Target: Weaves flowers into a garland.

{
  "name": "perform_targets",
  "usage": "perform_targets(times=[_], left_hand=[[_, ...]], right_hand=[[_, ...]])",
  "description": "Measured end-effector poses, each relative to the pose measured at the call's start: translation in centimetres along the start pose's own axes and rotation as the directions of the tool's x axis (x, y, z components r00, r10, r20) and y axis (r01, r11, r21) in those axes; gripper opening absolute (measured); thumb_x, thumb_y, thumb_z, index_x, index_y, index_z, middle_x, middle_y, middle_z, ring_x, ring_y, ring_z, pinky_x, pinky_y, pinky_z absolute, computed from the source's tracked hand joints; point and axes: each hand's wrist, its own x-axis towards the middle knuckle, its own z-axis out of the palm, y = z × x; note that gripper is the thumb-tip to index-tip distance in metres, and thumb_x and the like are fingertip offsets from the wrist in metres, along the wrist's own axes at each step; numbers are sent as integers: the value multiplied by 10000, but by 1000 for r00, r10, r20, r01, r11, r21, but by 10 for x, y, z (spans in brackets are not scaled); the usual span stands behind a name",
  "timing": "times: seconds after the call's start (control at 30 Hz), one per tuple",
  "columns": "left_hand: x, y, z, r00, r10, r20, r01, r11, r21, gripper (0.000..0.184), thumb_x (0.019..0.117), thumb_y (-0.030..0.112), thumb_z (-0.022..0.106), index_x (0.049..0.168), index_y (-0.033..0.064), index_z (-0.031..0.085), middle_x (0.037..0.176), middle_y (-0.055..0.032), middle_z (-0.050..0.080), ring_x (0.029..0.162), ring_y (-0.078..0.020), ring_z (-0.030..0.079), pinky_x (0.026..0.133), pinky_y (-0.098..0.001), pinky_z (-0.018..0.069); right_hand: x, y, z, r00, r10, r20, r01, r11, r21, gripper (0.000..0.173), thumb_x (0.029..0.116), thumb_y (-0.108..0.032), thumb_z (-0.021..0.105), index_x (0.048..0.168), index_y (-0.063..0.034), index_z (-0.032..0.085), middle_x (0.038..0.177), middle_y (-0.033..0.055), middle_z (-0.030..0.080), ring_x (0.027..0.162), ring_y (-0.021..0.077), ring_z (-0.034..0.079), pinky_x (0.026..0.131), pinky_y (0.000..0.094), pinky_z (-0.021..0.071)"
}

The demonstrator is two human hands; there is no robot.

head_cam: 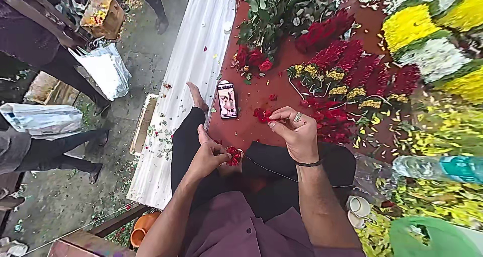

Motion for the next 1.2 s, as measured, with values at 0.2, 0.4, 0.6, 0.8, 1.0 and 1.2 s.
perform_targets(times=[0.2, 0.4, 0.6, 0.8, 1.0, 1.2], left_hand=[[0, 6, 2, 996, -5, -89, 6, 1000, 11, 164, 913, 260, 752, 839, 114, 761, 766, 21, 711, 711, -78, 654, 693, -322, 548], [2, 9, 7, 983, -13, -183, 18, 1000, 25, 184, 893, 287, 791, 799, 130, 775, 745, 17, 722, 704, -98, 674, 700, -372, 570], [5, 9, 12, 988, 57, -142, -56, 998, 11, 171, 982, 206, 687, 909, 91, 790, 789, -8, 727, 691, -109, 641, 668, -346, 536], [5, 17, 15, 994, 83, -63, -83, 996, 12, 130, 898, 198, 758, 982, 110, 804, 884, -3, 766, 814, -98, 717, 761, -364, 610], [8, 12, 16, 994, 104, -29, -104, 994, 14, 127, 928, 212, 758, 876, 105, 799, 803, 10, 752, 748, -75, 696, 737, -345, 592], [9, 9, 17, 994, 31, -105, -23, 997, 76, 145, 889, 216, 749, 802, 101, 757, 682, 4, 678, 607, -96, 611, 604, -350, 526]], right_hand=[[-14, -7, 20, 992, 71, -109, -49, 980, 193, 210, 857, -5, 729, 1054, -59, 683, 993, 72, 687, 774, 169, 656, 670, 322, 598], [-32, -6, 35, 977, 199, -76, -161, 925, 345, 467, 813, 46, 726, 1226, -101, 566, 956, 75, 693, 741, 158, 660, 623, 302, 581], [-54, 2, 65, 916, 399, 49, -396, 875, 279, 529, 759, 40, 800, 1226, -47, 569, 865, 111, 729, 628, 151, 649, 517, 258, 521], [-55, 22, 74, 909, 416, -29, -413, 907, 77, 616, 699, 1, 871, 1236, -62, 576, 784, 57, 725, 624, 158, 661, 560, 305, 559], [-52, 30, 63, 876, 481, 43, -478, 876, -73, 951, 631, -125, 946, 1449, -103, 462, 787, 21, 592, 645, 142, 562, 593, 308, 520], [-45, 34, 39, 875, 440, 203, -414, 896, -161, 1142, 601, -279, 932, 1582, -232, 350, 1277, 19, 640, 1150, 187, 609, 856, 400, 551]])
